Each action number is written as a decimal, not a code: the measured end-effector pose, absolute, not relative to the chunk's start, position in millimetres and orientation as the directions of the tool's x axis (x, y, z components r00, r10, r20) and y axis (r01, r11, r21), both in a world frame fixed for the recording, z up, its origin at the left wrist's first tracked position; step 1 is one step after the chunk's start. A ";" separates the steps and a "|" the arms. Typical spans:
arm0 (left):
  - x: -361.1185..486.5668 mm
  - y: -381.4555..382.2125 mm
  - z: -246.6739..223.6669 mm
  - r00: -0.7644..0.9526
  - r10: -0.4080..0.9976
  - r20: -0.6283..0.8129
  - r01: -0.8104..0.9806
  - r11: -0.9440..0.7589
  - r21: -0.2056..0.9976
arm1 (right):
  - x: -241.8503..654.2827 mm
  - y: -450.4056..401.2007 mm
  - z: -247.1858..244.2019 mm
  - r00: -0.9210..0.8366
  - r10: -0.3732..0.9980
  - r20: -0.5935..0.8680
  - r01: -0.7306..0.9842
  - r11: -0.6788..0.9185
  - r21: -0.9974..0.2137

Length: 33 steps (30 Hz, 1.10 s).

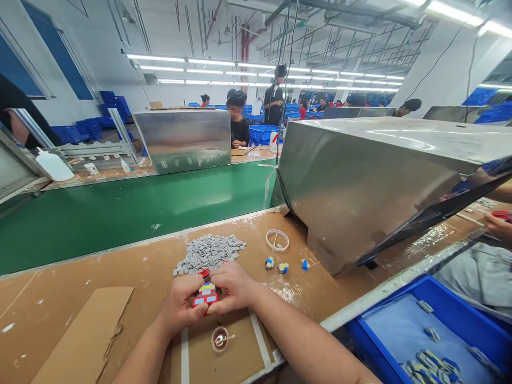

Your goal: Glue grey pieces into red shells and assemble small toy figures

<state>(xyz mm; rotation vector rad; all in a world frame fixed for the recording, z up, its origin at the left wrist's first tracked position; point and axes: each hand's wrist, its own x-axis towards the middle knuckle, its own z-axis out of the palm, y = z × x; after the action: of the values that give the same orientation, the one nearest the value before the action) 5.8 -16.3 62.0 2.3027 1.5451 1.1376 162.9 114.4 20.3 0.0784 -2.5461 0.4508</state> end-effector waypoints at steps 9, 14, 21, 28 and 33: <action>6.6 -15.7 61.5 0.177 0.817 0.549 0.716 -0.489 0.498 | 164.6 113.4 23.2 -0.825 0.060 0.563 -0.179 0.916 -0.359; 9.5 -14.9 59.6 0.155 0.824 0.544 0.703 -0.479 0.526 | 170.5 110.4 29.2 -0.805 0.066 0.590 -0.226 0.885 -0.408; 14.1 -14.2 56.5 0.105 0.859 0.501 0.692 -0.425 0.583 | 179.0 107.6 33.6 -0.766 0.092 0.636 -0.286 0.838 -0.465; 15.2 -14.6 56.1 0.108 0.858 0.501 0.683 -0.431 0.590 | 180.4 106.4 35.0 -0.763 0.092 0.639 -0.314 0.813 -0.491; 14.4 -14.7 56.0 0.114 0.853 0.509 0.669 -0.445 0.595 | 180.5 106.0 35.5 -0.756 0.097 0.648 -0.307 0.821 -0.481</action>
<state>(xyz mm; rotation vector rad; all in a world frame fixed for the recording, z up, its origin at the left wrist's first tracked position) 14.4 -14.7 56.0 2.1712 1.5160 1.2382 180.5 106.0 35.5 0.1534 -2.3113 0.7618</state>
